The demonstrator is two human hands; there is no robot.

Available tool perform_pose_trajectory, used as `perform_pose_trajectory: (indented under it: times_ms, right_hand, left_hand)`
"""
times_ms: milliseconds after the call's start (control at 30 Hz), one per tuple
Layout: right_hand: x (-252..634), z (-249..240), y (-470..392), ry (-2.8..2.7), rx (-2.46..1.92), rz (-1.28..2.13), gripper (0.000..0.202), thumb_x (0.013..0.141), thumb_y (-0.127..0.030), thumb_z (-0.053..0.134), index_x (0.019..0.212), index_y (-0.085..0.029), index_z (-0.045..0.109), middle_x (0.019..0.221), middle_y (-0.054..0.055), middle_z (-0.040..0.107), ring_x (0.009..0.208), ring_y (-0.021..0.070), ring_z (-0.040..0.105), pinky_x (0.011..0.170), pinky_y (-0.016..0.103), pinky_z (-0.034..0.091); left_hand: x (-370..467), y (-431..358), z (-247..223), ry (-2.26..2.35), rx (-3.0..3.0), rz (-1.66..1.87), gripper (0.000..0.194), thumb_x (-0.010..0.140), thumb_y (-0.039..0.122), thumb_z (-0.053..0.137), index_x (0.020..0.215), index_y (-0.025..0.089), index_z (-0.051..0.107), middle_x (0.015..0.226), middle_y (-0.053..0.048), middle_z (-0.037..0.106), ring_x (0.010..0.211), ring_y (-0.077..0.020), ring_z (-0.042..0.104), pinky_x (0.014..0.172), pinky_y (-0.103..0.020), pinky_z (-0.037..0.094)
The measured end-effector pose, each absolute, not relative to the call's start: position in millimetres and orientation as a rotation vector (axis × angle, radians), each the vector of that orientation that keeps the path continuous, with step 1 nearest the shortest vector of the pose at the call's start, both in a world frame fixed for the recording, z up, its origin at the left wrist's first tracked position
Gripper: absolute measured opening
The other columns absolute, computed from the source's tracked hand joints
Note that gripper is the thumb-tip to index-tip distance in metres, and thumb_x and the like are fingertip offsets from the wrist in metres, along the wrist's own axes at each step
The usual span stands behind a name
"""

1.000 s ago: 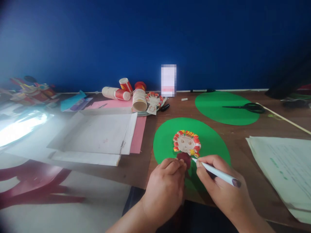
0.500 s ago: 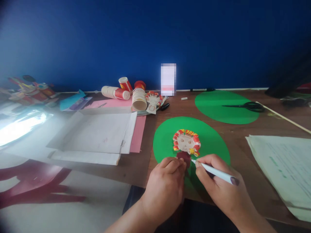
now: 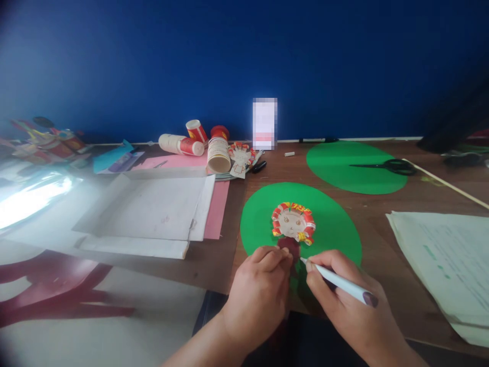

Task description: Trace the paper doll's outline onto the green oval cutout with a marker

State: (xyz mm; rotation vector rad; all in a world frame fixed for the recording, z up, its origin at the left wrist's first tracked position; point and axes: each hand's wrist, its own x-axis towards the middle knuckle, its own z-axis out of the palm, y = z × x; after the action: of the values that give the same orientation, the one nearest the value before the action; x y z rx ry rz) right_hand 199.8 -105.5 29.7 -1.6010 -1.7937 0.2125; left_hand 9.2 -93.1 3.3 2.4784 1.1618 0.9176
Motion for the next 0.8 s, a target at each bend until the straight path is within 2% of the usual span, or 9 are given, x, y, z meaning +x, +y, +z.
perform_pose_trajectory:
  times_ms: [267, 800]
  right_hand:
    - [198, 27, -110, -1.862, -1.521, 0.098, 0.020, 0.098, -0.042, 0.058, 0.085, -0.030, 0.067, 0.065, -0.006, 0.074, 0.049, 0.0130, 0.070, 0.045, 0.022, 0.047]
    - [193, 34, -113, -1.883, -1.452, 0.062, 0.019, 0.097, -0.037, 0.058, 0.082, -0.029, 0.067, 0.064, -0.006, 0.075, 0.046, 0.0121, 0.070, 0.040, 0.019, 0.048]
  left_hand:
    - [9, -93, 5, 1.179, 2.456, 0.897, 0.026, 0.104, 0.013, 0.048, 0.117, 0.011, 0.071, 0.119, -0.008, 0.075, 0.110, -0.0251, 0.068, 0.098, -0.038, 0.064]
    - [7, -94, 6, 1.144, 2.439, 0.798, 0.028, 0.103, 0.014, 0.048, 0.121, 0.010, 0.069, 0.124, -0.010, 0.074, 0.114, -0.0270, 0.066, 0.102, -0.041, 0.062]
